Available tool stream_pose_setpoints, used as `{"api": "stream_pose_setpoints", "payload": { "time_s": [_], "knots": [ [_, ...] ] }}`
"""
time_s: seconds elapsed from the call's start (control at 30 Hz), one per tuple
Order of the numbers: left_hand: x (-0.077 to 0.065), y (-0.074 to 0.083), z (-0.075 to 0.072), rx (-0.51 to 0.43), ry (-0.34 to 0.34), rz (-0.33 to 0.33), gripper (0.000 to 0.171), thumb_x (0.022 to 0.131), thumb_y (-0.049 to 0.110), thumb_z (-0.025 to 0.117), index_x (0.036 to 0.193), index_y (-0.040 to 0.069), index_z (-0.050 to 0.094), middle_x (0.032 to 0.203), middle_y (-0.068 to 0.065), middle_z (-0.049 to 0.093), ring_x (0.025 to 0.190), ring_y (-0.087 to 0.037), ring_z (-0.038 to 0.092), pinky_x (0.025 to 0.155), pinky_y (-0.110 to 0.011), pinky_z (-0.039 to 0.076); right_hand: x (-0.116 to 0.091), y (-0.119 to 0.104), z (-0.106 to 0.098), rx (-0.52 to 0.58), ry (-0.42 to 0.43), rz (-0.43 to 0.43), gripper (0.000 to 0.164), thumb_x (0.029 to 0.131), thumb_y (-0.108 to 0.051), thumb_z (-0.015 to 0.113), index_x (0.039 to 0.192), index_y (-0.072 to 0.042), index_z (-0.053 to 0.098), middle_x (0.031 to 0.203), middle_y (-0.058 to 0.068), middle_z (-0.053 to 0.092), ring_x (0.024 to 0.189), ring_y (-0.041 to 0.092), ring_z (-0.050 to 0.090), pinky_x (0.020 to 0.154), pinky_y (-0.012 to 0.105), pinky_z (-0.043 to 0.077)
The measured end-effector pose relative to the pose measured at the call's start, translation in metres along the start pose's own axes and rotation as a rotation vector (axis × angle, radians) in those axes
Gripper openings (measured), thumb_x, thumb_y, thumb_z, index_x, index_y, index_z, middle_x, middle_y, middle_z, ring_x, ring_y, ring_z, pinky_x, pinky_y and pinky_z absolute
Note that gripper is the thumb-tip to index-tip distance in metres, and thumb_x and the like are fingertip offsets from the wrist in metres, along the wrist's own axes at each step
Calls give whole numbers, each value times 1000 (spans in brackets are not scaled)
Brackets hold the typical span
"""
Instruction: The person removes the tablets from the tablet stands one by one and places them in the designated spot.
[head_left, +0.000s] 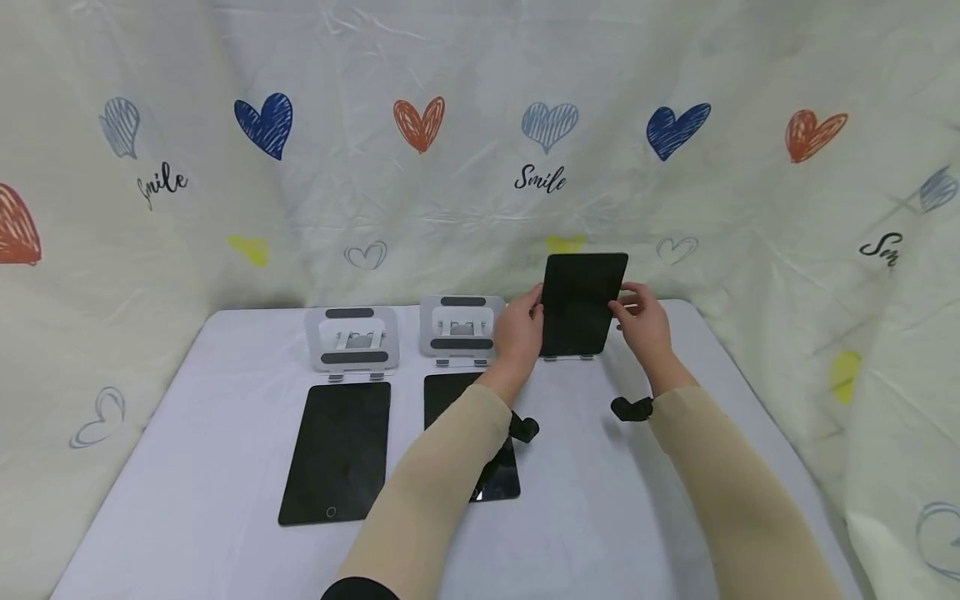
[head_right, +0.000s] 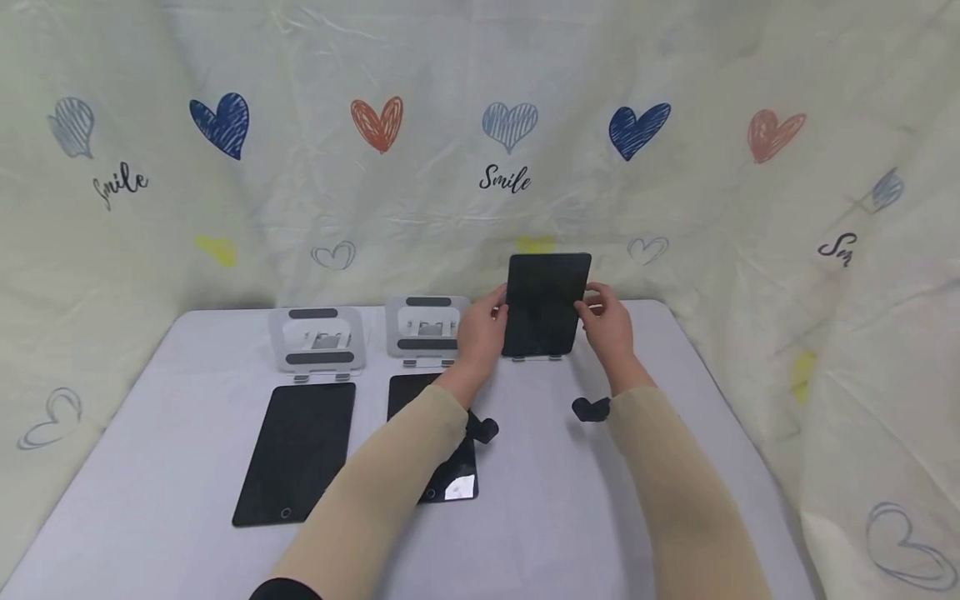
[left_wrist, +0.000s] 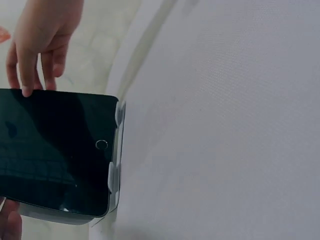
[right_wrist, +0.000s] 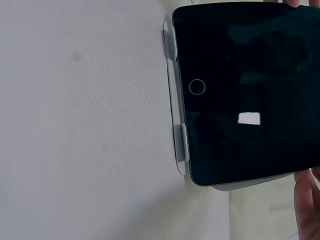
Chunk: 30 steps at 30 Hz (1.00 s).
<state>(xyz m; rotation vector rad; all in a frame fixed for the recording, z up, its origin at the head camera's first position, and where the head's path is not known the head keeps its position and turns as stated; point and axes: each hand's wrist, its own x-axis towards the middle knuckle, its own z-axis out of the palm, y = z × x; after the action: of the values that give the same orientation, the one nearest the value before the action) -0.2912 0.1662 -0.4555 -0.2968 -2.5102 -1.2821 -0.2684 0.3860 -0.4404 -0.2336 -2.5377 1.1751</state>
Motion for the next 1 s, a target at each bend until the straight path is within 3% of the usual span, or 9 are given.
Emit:
{"api": "stream_pose_setpoints", "payload": {
  "time_s": [0.23,0.43,0.73,1.0],
  "knots": [
    [-2,2,-7,-72,19,26,44,100,18,61,142,30,57,112,2,69,100,-14,65,80,-32,53,-6,-7,-3,66,3,-10,42,100,-26,60,138,-10,49,115,20,63,97,36,64,64,15,49],
    [-12,8,-18,-133,-44,-8,46,100,19,62,143,35,55,111,6,69,95,-9,65,73,-27,52,-13,-11,-9,102,-11,11,43,100,-25,60,139,-10,49,117,20,61,98,38,62,64,18,51],
    [-32,14,-29,-189,-111,-47,46,99,18,62,142,31,56,104,7,69,83,-7,63,55,-24,44,-34,-8,-22,65,-87,19,45,100,-29,61,138,-9,49,116,20,62,84,14,61,66,23,52],
    [-51,15,-32,-230,-194,-85,46,98,18,63,143,28,56,105,8,69,77,-5,59,57,-22,45,-57,-8,-33,103,-177,89,47,101,-29,58,142,-7,47,116,18,60,91,29,59,67,27,53]
  ]
}}
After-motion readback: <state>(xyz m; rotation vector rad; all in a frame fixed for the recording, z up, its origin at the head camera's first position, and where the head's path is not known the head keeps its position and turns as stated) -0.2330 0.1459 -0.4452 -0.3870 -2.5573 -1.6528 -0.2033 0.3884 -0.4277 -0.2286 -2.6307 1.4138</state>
